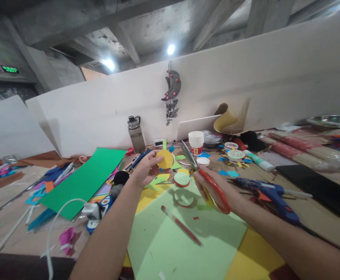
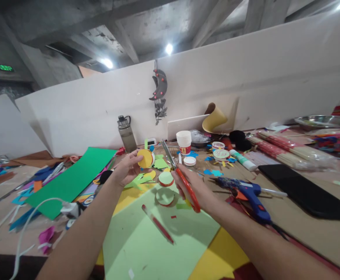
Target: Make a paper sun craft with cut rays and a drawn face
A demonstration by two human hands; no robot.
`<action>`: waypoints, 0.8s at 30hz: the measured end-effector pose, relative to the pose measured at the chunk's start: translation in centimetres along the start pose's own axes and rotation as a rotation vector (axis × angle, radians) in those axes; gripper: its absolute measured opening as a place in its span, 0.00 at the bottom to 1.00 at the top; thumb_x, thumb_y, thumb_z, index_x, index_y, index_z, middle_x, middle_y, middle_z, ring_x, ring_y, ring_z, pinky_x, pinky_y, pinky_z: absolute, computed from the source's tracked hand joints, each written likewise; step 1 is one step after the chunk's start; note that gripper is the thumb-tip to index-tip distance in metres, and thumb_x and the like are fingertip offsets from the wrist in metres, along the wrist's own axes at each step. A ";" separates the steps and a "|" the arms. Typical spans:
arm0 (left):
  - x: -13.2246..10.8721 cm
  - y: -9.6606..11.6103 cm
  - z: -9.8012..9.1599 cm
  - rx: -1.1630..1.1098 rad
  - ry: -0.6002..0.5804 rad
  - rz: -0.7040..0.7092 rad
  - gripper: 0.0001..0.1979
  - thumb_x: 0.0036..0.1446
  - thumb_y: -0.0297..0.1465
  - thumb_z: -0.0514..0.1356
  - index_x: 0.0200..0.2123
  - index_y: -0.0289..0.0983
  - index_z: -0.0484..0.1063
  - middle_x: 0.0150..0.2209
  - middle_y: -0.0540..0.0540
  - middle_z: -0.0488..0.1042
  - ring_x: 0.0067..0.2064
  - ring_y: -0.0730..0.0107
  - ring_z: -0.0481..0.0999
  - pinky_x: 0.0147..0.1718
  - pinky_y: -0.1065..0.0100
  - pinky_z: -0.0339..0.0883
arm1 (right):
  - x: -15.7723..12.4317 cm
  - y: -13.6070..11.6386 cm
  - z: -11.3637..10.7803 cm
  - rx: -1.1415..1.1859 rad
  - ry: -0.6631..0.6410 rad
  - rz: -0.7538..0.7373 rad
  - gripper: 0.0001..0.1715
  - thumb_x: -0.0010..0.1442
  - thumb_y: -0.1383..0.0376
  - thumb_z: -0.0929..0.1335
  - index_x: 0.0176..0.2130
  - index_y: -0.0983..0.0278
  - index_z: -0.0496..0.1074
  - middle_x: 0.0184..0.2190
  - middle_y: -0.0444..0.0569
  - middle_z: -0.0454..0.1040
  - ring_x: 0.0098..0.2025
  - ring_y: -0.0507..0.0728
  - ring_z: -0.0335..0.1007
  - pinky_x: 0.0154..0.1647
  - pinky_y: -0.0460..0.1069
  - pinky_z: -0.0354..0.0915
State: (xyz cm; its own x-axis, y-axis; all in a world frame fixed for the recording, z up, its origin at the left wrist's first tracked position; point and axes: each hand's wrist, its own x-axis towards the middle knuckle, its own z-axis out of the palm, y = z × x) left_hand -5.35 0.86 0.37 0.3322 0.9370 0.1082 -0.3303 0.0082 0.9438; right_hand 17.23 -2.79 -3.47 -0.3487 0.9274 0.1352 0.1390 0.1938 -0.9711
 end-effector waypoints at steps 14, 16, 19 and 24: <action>0.3 -1.8 1.6 0.043 -0.056 -0.055 0.22 0.49 0.33 0.66 0.48 0.32 0.69 0.43 0.37 0.76 0.41 0.61 0.77 0.40 0.57 0.75 | 0.2 0.3 -0.2 -0.088 -0.056 0.018 0.23 0.59 0.45 0.60 0.27 0.60 0.56 0.17 0.38 0.60 0.15 0.48 0.59 0.15 0.44 0.57; 0.3 -1.7 1.6 0.056 -0.073 -0.057 0.22 0.49 0.33 0.66 0.47 0.32 0.70 0.42 0.37 0.76 0.41 0.60 0.77 0.39 0.57 0.75 | 0.4 0.8 -0.2 -0.090 -0.064 0.014 0.22 0.60 0.46 0.60 0.28 0.60 0.56 0.18 0.37 0.61 0.15 0.48 0.59 0.15 0.44 0.57; 0.2 -1.6 1.7 0.063 -0.087 -0.059 0.22 0.49 0.34 0.66 0.47 0.32 0.71 0.41 0.37 0.77 0.40 0.60 0.78 0.39 0.57 0.75 | 0.4 1.1 -0.2 -0.107 -0.045 0.018 0.21 0.61 0.48 0.59 0.28 0.61 0.56 0.17 0.37 0.60 0.14 0.47 0.58 0.14 0.44 0.56; 0.1 -1.4 1.7 0.067 -0.089 -0.079 0.21 0.49 0.33 0.67 0.46 0.32 0.72 0.41 0.36 0.77 0.39 0.59 0.78 0.38 0.57 0.75 | 0.3 1.0 -0.1 -0.121 -0.043 0.025 0.20 0.62 0.50 0.59 0.27 0.61 0.56 0.17 0.37 0.59 0.15 0.47 0.57 0.13 0.43 0.55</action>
State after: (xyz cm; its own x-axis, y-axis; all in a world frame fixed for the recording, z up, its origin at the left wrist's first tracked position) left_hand -3.36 0.37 -0.44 0.4327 0.8998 0.0567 -0.2412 0.0550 0.9689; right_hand 17.34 -2.24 -4.38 -0.3828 0.9184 0.0998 0.2581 0.2101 -0.9430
